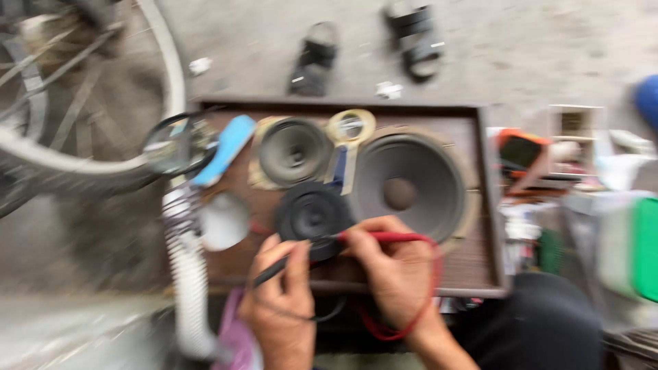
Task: The person tests a small speaker component using a multimeter, touching the probes to the terminals. The person then flips the component over and continues testing the back side with the multimeter probes.
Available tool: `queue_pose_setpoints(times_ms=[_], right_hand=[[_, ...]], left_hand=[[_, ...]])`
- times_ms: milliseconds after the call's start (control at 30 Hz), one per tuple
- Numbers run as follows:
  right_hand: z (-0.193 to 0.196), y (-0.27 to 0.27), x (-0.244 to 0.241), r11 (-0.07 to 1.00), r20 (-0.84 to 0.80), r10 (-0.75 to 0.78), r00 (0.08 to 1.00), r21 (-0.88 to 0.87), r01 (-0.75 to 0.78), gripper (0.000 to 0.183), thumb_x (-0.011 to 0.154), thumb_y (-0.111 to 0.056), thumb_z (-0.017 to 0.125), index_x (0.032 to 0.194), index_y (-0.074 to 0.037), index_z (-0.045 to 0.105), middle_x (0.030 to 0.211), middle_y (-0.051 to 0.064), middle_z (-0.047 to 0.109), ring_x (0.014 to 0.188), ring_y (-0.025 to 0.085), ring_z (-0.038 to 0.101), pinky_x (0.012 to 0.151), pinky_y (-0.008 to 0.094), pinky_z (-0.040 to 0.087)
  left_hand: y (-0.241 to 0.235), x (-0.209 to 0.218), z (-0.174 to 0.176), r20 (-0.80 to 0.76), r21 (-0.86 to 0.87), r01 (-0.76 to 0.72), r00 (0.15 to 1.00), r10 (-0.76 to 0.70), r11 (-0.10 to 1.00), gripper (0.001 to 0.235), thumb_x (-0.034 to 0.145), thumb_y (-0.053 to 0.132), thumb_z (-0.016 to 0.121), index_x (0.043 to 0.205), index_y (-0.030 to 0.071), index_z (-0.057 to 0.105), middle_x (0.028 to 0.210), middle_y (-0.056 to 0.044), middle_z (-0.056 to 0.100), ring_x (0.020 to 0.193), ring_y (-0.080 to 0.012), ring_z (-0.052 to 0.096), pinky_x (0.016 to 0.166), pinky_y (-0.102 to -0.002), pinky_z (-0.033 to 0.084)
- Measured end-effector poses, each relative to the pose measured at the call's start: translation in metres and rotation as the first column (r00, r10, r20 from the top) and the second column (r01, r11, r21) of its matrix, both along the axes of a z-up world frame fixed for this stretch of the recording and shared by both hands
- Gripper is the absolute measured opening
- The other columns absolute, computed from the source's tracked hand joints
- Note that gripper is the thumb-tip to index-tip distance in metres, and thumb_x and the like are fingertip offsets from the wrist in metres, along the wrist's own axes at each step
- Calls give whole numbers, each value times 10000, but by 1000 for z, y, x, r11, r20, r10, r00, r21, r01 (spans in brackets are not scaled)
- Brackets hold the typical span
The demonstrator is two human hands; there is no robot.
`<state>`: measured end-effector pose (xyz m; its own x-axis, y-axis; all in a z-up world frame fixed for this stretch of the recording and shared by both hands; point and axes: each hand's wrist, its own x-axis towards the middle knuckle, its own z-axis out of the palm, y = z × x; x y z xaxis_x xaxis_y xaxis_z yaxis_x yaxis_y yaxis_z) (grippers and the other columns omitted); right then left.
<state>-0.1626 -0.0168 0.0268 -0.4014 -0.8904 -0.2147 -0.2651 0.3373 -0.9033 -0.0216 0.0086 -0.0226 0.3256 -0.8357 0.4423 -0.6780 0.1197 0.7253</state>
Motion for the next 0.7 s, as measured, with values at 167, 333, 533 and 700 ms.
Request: queue_pose_setpoints(times_ms=[167, 333, 533, 700], right_hand=[[1, -1, -3, 999, 283, 15, 959, -34, -6, 126, 921, -154, 821, 820, -79, 815, 704, 39, 824, 661, 96, 724, 654, 252, 571], [-6, 1, -6, 998, 389, 20, 921, -60, 3, 124, 934, -135, 826, 827, -95, 778, 755, 6, 782, 723, 77, 698, 706, 237, 555], [19, 2, -15, 997, 452, 3, 892, 69, -38, 130, 933, -163, 814, 826, -115, 759, 737, -9, 753, 717, 73, 692, 738, 225, 551], [8, 0, -18, 996, 254, 86, 963, -1, -88, 155, 929, -229, 794, 804, -147, 751, 686, -63, 749, 680, 26, 663, 676, 230, 541]], left_hand=[[1, -15, 20, 36, 31, -177, 984, 176, 984, 134, 1100, 222, 799, 1002, 132, 784, 1168, -130, 857, 750, -172, 789, 684, -300, 575], [-1, -1, -34, -225, 141, -109, 964, 139, 984, 194, 1086, 197, 796, 1098, 8, 750, 1252, -262, 800, 861, -267, 802, 721, -313, 612], [-9, 6, -75, -314, 92, -121, 938, 144, 988, 240, 1153, 193, 794, 1160, -30, 706, 1179, -260, 740, 979, -285, 725, 890, -336, 568], [-26, 29, -95, -328, 123, -99, 935, 134, 987, 236, 1128, 185, 789, 1066, -37, 737, 1007, -205, 758, 905, -270, 703, 864, -362, 546]])
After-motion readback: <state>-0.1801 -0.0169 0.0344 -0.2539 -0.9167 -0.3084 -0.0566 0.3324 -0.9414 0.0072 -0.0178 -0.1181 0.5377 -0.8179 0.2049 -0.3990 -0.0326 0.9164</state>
